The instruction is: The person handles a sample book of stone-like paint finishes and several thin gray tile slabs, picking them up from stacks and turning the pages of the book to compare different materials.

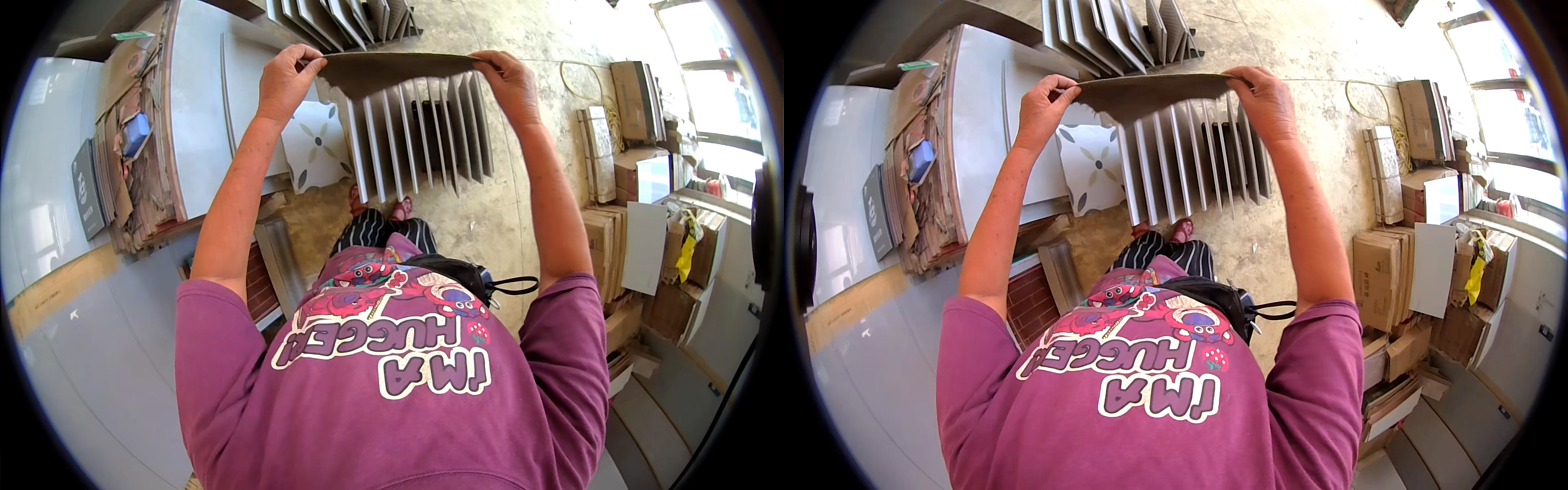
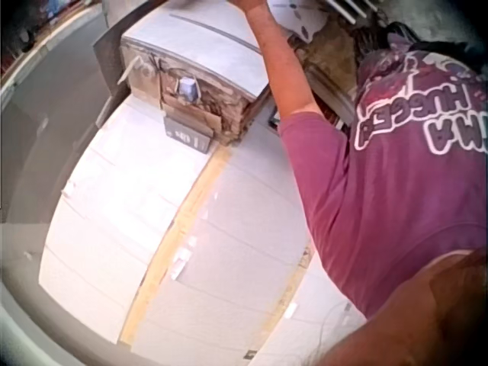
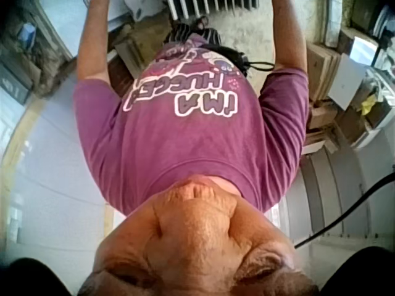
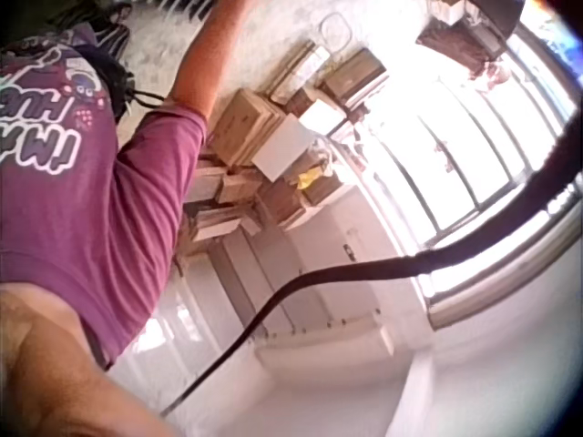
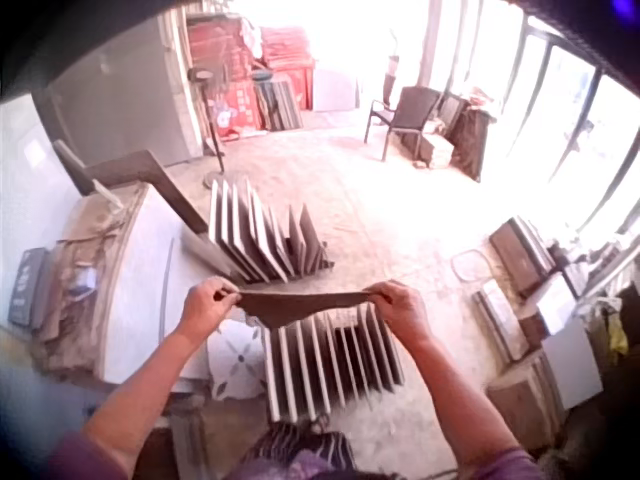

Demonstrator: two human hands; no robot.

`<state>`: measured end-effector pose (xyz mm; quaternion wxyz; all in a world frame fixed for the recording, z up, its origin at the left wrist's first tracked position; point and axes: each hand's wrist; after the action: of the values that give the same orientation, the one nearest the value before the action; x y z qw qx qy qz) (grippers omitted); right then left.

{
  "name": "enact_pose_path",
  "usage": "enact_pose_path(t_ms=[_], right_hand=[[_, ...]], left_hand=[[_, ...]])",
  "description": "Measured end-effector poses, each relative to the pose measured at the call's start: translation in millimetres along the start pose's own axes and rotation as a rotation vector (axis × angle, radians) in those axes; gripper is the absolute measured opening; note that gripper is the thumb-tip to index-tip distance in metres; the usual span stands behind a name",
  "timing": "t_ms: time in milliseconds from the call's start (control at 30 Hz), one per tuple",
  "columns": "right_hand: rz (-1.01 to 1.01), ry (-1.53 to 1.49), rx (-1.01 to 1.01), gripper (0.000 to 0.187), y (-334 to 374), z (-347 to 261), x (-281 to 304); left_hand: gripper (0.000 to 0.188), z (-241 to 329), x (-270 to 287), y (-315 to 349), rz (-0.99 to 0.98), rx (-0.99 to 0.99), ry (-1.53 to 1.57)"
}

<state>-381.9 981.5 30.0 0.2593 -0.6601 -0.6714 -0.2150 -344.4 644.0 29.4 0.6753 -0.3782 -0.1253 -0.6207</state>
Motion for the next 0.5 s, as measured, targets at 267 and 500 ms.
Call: enact_pose_path(t_ms=[267,500], right_hand=[[-0.179,0.028,-0.174,0.015,42.6,103.6,-78.1],[-0.622,0.240,-0.378,0.019,140.5,154.0,-111.4]], left_hand=[[0.012,-59.5,-69.5,66.9,-0.179,0.185,-0.036],[0.009,-68.3,-105.0,187.1,-0.428,0.252,-0.010]])
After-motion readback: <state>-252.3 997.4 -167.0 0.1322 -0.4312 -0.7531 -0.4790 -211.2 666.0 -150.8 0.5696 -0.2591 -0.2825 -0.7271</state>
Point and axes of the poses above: each hand's wrist, its own y-axis away from the middle knuckle, its own x-axis out of the back of the hand, z = x × y, and after that the axes turned 12 degrees about -x, right-handed
